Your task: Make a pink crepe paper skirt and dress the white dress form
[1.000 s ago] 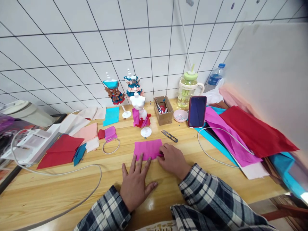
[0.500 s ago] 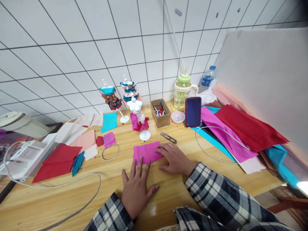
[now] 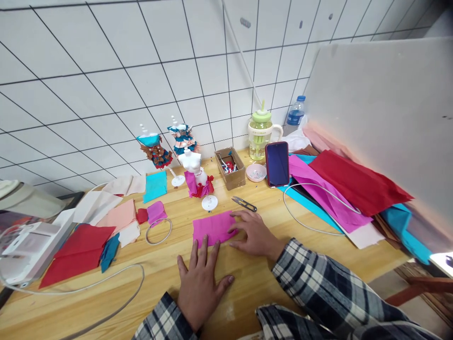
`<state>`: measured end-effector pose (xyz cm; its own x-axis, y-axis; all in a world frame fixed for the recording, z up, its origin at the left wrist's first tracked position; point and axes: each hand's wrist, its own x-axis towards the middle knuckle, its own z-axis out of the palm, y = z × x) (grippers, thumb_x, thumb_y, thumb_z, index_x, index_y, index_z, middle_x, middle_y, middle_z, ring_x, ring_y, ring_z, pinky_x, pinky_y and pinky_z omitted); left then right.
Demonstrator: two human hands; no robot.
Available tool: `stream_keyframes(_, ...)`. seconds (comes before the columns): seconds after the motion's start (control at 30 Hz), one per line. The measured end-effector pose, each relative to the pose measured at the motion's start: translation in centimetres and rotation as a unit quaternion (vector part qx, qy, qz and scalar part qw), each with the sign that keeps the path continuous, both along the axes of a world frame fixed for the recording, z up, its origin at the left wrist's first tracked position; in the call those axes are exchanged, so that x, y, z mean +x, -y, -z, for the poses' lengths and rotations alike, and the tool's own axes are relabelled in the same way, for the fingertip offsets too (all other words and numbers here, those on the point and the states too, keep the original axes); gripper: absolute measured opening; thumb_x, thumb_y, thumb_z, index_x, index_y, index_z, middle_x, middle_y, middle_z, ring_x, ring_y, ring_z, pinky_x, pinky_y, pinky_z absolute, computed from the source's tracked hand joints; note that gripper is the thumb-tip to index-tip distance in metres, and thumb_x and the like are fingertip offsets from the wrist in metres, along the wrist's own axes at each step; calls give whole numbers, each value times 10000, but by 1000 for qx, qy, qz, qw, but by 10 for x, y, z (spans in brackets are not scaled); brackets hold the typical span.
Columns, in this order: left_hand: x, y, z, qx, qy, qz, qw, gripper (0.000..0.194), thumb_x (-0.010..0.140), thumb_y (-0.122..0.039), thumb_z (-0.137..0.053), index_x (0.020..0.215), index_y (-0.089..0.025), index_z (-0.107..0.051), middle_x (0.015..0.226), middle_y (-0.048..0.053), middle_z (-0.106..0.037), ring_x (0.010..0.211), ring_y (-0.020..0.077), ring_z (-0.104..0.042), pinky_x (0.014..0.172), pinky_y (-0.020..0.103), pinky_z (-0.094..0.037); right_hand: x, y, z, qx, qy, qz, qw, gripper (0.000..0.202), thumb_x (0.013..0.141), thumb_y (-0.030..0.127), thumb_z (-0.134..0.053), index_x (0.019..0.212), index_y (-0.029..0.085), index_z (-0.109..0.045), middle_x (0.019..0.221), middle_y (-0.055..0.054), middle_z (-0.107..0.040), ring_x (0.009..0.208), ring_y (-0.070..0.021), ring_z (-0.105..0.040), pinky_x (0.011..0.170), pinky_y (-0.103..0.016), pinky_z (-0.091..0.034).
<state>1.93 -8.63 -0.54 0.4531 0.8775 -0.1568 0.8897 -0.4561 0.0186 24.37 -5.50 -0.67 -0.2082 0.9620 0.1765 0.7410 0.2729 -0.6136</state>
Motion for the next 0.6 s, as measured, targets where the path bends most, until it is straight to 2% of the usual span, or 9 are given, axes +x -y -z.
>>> stream_keyframes(0.07,1,0,0,0,-2,-1,1000,761,829,-598,-512,1491,-290,-297,1590,89,-180,1448,395,-154,1051,734,-154,-5,0,1,-16,-6,38,999,192,748,411,-731,847,247,-718,1285,-36,-588,1207,-250,-465,998,-436,-315)
stream_keyframes(0.13,1,0,0,2,-5,-3,1000,759,833,-587,-512,1495,-294,-283,1594,83,-167,1451,390,-145,1053,734,-148,-7,0,3,-23,-6,65,998,153,762,383,-722,764,232,-701,1223,-26,-626,1159,-235,-495,970,-424,-322)
stream_keyframes(0.3,3,1,-2,4,-7,-2,1000,755,845,-577,-502,1503,-311,-245,1600,73,-146,1456,382,-127,1049,742,-132,-10,0,6,-21,26,103,994,121,741,336,-723,704,229,-679,1203,-27,-616,1153,-242,-482,945,-442,-297)
stream_keyframes(0.47,4,2,-2,8,-14,-1,1000,743,847,-593,-493,1498,-340,-240,1600,83,-148,1449,407,-133,1015,774,-121,-12,-2,5,-5,56,109,992,177,739,344,-719,637,214,-654,1186,-35,-595,1126,-250,-472,923,-444,-302)
stream_keyframes(0.6,4,2,-2,11,-15,-8,1000,747,840,-594,-507,1495,-345,-247,1597,109,-151,1442,417,-154,1002,771,-151,-8,-5,6,16,21,106,994,179,732,363,-742,664,215,-669,1130,-47,-602,1091,-253,-488,919,-426,-340)
